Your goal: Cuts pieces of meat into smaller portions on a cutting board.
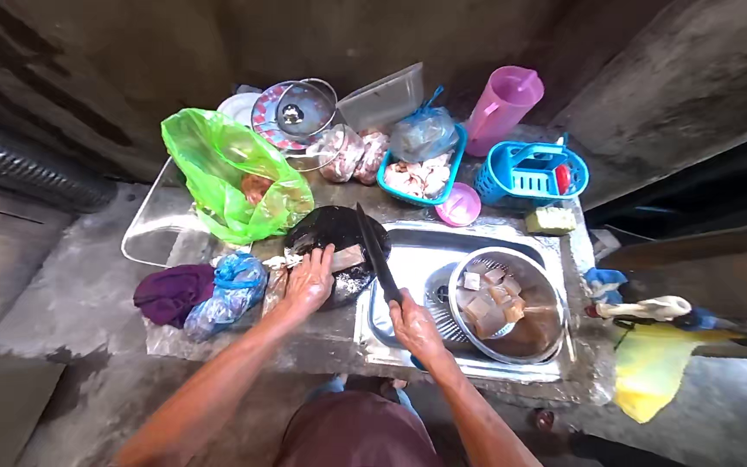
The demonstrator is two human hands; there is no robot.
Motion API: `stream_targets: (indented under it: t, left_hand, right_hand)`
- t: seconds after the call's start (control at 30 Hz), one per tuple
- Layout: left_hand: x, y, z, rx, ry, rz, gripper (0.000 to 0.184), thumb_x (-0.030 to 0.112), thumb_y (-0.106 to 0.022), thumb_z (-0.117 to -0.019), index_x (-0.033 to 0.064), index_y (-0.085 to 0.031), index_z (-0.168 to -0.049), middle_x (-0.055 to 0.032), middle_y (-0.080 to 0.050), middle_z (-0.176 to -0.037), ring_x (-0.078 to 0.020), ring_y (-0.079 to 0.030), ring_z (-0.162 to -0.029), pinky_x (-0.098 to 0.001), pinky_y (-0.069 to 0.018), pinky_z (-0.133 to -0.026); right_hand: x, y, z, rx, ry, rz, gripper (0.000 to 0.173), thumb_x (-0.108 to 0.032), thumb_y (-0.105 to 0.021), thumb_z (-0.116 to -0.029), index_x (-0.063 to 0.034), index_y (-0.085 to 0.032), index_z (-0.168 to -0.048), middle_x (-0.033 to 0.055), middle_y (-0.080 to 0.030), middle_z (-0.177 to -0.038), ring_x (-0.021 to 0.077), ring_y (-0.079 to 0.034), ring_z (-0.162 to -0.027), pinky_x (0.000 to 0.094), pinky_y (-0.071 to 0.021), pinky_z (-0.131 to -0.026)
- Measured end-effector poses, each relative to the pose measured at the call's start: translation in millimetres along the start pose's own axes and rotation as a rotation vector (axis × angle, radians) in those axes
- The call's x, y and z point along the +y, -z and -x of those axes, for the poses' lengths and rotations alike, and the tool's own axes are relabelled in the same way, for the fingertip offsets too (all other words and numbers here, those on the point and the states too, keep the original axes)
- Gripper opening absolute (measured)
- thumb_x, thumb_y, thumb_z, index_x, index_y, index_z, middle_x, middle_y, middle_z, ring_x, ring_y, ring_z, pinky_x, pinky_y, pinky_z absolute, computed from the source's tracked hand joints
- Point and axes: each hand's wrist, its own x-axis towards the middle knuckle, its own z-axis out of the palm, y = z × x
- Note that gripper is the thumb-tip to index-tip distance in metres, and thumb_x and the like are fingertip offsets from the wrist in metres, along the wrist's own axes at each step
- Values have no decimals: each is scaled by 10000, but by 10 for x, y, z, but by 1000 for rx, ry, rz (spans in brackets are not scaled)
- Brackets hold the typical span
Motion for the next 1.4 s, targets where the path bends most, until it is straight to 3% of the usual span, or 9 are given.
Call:
stream_targets:
  t: [0.17,0.27,0.47,0.7,0.8,0.87,0.97,1.23,1.4]
  left_hand:
    - [-130,57,-77,-88,-121,-88,774,592,-526,-1008,59,-400,-1556,-250,-492,-1487,-454,-479,-1361,-599,-416,-1078]
    - [-243,-58,-137,41,-164,32,673,557,-564,-1003,51,-541,-1445,-240,-563,-1401,-448,-524,-1307,-589,-439,-1055]
    - [-450,-350,-246,260,-301,149,546,522,-568,-1002,93,-652,-1330,-229,-643,-1253,-442,-611,-1164,-586,-491,-972]
    - [-528,-355,-306,276,-361,245,496,474,-600,-1002,75,-676,-1286,-208,-659,-1224,-431,-617,-1143,-582,-503,-952]
    - [-529,-364,-321,286,-364,241,495,477,-585,-1006,90,-674,-1302,-201,-663,-1226,-430,-620,-1139,-579,-502,-949]
    - [-507,-379,-306,287,-336,213,489,475,-566,-1013,102,-667,-1312,-198,-658,-1241,-433,-612,-1150,-579,-494,-959]
    - [-455,-408,-305,331,-274,183,466,447,-564,-1011,91,-668,-1292,-209,-661,-1236,-444,-615,-1152,-584,-496,-951]
    - [-475,-237,-136,202,-204,185,664,494,-645,-961,41,-553,-1437,-245,-585,-1372,-451,-550,-1274,-586,-453,-1041]
    - [-608,-307,-78,281,-180,206,569,484,-678,-928,41,-653,-1285,-232,-646,-1258,-447,-598,-1193,-572,-480,-999]
  right_hand:
    - [-363,-55,-172,-74,-66,201,436,-314,-359,-1104,-93,-472,-1462,196,-726,-1028,387,-717,-1016,563,-549,-899]
    - [-507,-158,-276,-101,-92,292,446,-318,-344,-1104,-108,-452,-1482,205,-725,-1035,401,-715,-1027,575,-550,-888]
    - [-674,-248,-406,-129,-118,432,433,-294,-338,-1094,-91,-454,-1458,212,-721,-1031,411,-721,-1010,580,-557,-855]
    - [-916,-285,-603,-220,-201,545,439,-235,-358,-1084,-44,-384,-1479,232,-709,-1100,423,-715,-1051,579,-562,-870]
    - [-873,-207,-682,-270,-219,406,471,-268,-358,-1096,-46,-356,-1512,246,-686,-1170,411,-702,-1083,591,-551,-906]
    - [-742,-229,-653,-290,-217,263,472,-291,-357,-1107,-58,-348,-1516,229,-669,-1151,369,-711,-983,555,-567,-848]
    - [-644,-313,-421,-262,-239,238,440,-304,-375,-1103,-77,-416,-1478,229,-681,-1187,391,-697,-1090,597,-548,-913]
    - [-697,-229,-150,-164,-190,410,441,-295,-345,-1094,-87,-438,-1471,229,-709,-1106,424,-705,-1064,603,-548,-878]
    - [-827,-369,-116,-158,-141,416,428,-300,-338,-1097,-87,-446,-1453,217,-717,-1041,418,-721,-1007,586,-561,-848]
